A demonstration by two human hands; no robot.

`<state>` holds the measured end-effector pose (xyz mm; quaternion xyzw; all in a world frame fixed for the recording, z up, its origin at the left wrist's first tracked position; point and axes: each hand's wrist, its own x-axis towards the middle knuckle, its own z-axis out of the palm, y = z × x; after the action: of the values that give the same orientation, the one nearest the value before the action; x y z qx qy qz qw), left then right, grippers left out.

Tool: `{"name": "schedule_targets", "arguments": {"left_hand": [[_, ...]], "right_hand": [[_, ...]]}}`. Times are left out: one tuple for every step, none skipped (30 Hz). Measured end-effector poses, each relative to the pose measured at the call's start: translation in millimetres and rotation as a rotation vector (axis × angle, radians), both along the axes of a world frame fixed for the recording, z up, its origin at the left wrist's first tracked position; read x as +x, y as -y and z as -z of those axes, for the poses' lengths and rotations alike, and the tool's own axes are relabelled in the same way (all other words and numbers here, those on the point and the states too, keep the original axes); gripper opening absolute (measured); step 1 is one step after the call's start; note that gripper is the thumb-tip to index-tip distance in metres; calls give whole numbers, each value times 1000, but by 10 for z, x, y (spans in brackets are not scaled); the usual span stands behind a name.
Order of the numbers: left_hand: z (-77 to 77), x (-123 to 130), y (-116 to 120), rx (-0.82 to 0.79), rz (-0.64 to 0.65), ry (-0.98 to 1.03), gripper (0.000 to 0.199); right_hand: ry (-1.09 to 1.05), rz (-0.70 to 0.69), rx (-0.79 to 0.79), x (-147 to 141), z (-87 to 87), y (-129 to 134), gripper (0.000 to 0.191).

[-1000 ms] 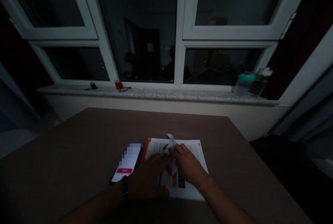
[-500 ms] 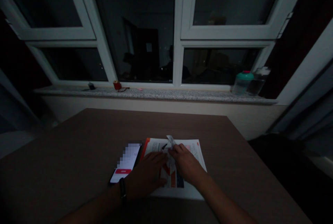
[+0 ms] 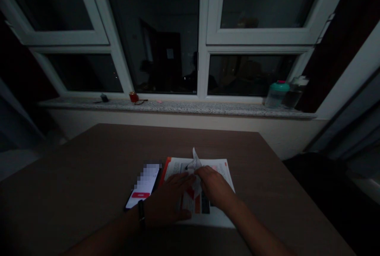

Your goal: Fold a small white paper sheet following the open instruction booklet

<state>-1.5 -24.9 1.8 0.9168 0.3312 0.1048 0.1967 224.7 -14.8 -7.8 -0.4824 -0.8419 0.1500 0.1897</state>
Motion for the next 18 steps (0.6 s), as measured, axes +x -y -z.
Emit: {"name": "schedule_targets", "arguments": {"left_hand": [[3, -3, -6, -1, 15, 4, 99], [2, -5, -9, -2, 30, 6, 100], [-2, -6, -11, -1, 42, 5, 100], [-8, -7, -12, 1, 54, 2, 101], [-16, -7, -12, 3, 61, 0, 102], [-23, -8, -13, 3, 68, -1, 102], [-29, -10, -15, 3, 76, 0, 102], [-32, -15, -20, 3, 86, 3, 101], [-32, -21, -28, 3, 99, 7, 101], [-29, -30, -38, 3, 112, 13, 101], [-24, -39, -49, 4, 127, 15, 101], [-18, -48, -60, 3, 143, 14, 100], [-12, -56, -70, 4, 153, 11, 100], [-9, -63, -79, 5, 162, 5, 99], [-8, -67, -84, 7, 170, -4, 97], [-9, -69, -87, 11, 176, -12, 94], [-13, -69, -87, 16, 181, -21, 92], [-18, -68, -84, 22, 187, -29, 89]], "right_hand": [[2, 0, 2, -2, -1, 1, 47], [4, -2, 5, -5, -4, 2, 47], [5, -7, 9, -8, -9, 4, 46], [6, -11, 12, -11, -15, 7, 45], [8, -14, 15, -15, -22, 10, 44], [12, -15, 15, -19, -28, 12, 43], [15, -13, 15, -21, -33, 13, 42], [16, -11, 15, -22, -35, 13, 42], [12, -13, 17, -20, -33, 12, 42], [5, -19, 18, -14, -29, 9, 43], [-5, -27, 20, -6, -22, 5, 44], [-15, -37, 21, 6, -12, -1, 46], [-24, -47, 21, 18, -1, -6, 48], [-33, -55, 21, 31, 10, -12, 51], [-38, -62, 20, 44, 19, -16, 52], [-42, -67, 22, 54, 25, -19, 53], [-44, -73, 26, 61, 28, -20, 53], [-46, -79, 31, 66, 25, -18, 52]]}}
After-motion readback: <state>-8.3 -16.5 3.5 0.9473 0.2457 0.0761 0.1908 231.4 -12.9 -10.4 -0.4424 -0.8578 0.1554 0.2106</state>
